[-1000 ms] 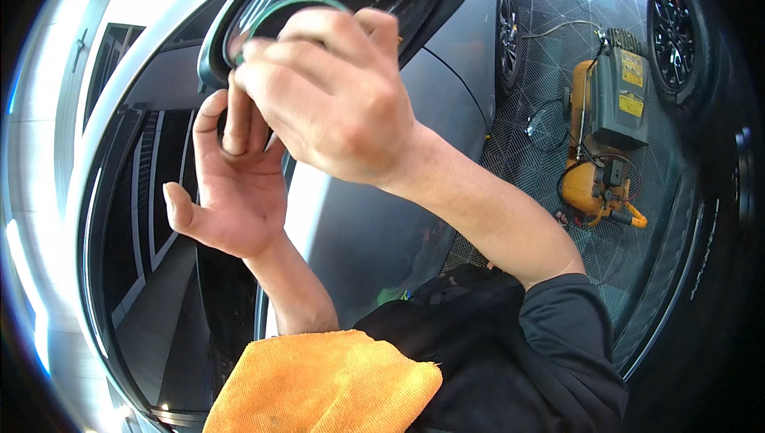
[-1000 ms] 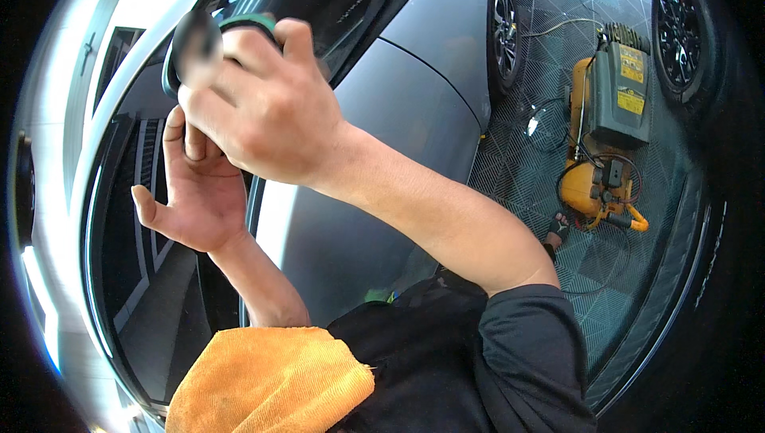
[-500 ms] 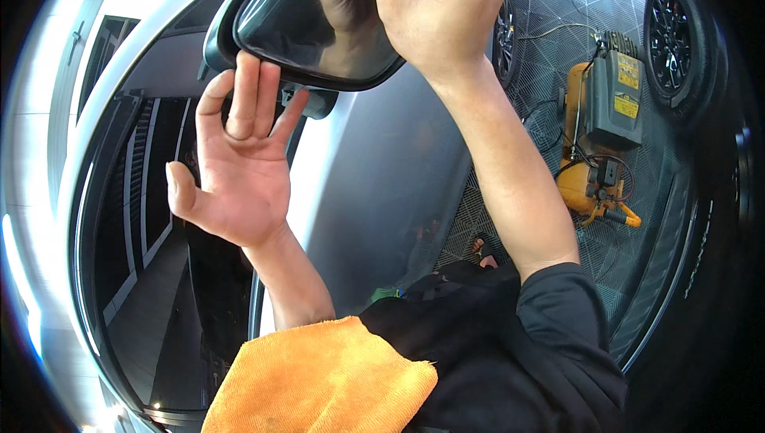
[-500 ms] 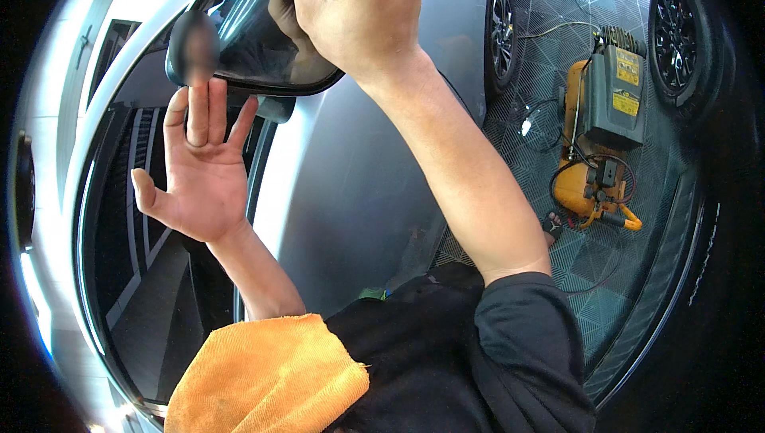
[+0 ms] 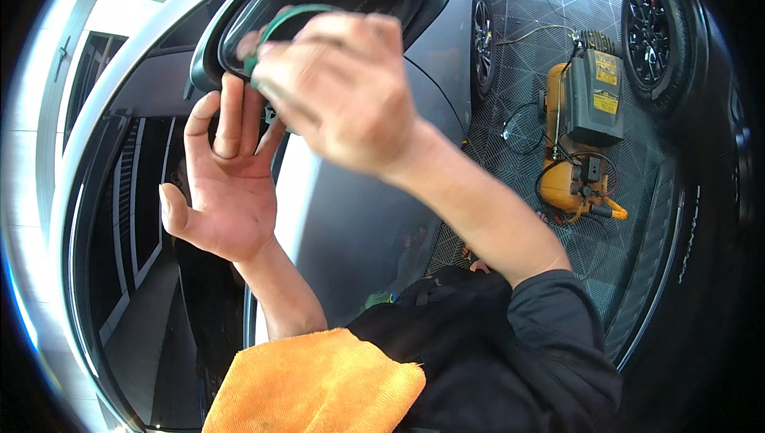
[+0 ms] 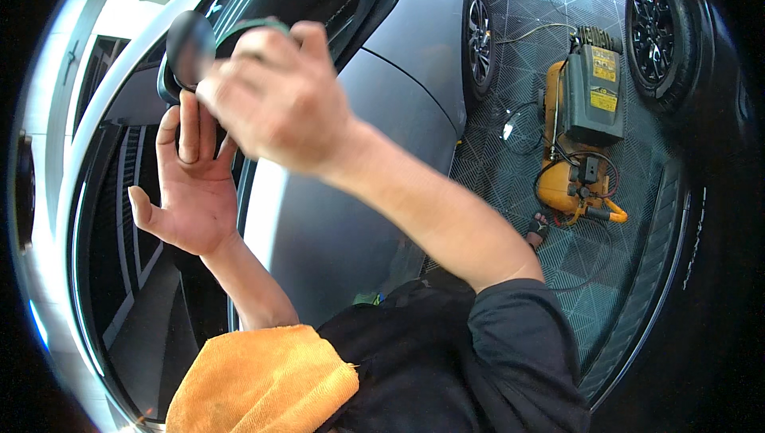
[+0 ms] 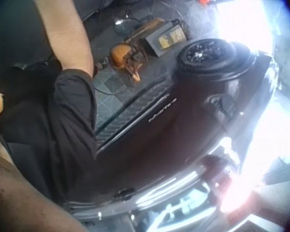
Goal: The person uses a green sponge to wipe the surface of a car's side mirror. They hold the mirror with one hand and scrub the glass with the other, moving the sponge in circular and back-and-forth motions across the mirror surface.
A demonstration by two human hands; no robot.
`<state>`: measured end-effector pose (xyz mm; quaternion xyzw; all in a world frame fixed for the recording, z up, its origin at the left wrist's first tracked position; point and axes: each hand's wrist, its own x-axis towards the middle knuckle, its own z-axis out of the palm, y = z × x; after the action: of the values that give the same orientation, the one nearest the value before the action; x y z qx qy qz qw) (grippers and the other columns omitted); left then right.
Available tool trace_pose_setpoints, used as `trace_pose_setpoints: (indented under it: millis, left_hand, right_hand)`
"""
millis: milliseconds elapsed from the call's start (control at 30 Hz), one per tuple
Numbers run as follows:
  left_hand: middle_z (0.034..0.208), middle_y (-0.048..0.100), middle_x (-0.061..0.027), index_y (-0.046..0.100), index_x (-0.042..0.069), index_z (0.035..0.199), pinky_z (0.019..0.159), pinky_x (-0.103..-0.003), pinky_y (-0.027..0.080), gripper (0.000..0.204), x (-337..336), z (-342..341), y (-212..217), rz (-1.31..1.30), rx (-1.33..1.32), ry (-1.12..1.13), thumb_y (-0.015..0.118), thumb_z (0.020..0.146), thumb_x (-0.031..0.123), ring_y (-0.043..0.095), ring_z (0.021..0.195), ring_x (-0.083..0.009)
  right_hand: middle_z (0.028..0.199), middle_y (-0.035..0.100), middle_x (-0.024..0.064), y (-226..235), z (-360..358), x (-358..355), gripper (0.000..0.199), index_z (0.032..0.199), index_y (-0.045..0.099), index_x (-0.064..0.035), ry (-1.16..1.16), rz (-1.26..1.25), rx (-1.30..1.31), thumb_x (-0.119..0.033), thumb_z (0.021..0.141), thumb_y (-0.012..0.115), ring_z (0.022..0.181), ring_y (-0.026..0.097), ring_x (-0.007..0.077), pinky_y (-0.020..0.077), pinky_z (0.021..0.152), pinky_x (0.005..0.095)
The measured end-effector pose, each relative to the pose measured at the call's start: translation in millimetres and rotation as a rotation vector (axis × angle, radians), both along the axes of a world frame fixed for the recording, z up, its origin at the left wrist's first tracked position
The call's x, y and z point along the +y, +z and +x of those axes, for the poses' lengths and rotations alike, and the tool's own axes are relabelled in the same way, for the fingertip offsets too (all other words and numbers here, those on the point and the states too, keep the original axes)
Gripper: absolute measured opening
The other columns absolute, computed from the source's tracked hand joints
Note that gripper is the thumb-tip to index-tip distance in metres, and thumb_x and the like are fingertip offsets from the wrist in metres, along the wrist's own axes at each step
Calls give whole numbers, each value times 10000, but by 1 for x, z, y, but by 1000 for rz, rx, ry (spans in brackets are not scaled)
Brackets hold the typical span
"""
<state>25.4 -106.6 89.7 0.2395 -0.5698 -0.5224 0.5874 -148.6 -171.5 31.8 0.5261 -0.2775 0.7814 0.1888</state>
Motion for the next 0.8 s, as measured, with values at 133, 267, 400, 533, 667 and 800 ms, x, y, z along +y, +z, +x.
trace_pose_setpoints:
  millis: [133,267,400,533,667,800]
  left_hand:
    - [1554,466,-299,372,-17,1510,1199,-620,350,947,2,1,-2,-9,47,-36,500,902,698,439,1479,-391]
    - [1556,462,-299,368,-11,1517,1203,-620,343,945,2,1,-3,-11,-3,23,491,903,698,433,1483,-393]
    - [1563,452,-300,367,-11,1519,1204,-623,338,943,2,0,-2,-28,25,-35,480,906,696,429,1485,-397]
    - [1565,449,-304,360,-20,1519,1204,-622,336,956,2,1,-3,-27,50,-48,485,903,701,421,1488,-406]
    - [1565,449,-302,360,-24,1520,1210,-632,316,957,-2,2,-3,-27,92,-143,495,905,696,406,1498,-401]
    - [1574,445,-290,352,-17,1534,1215,-637,306,962,-4,4,-4,-59,75,-189,471,909,703,407,1501,-387]
  right_hand:
    - [887,731,2,3,-17,-28,188,953,754,-152,-49,38,-203,-137,779,824,888,679,234,444,816,407]
    - [847,680,-39,5,6,-13,151,943,731,-171,-67,-32,-106,-198,807,789,899,632,172,374,835,403]
    - [844,672,-31,0,-13,-27,198,955,731,-188,-103,-11,-135,-220,780,817,870,630,179,384,846,390]
    - [967,760,-9,7,-10,-9,246,998,775,-140,-147,89,-96,-149,766,857,953,681,221,466,874,361]
    - [816,671,5,5,-17,-10,111,913,719,-139,-128,25,-16,-147,819,778,874,643,213,431,814,388]
    - [856,693,-41,4,-21,-30,155,943,751,-163,-117,-2,-134,-163,799,807,925,645,170,392,874,373]
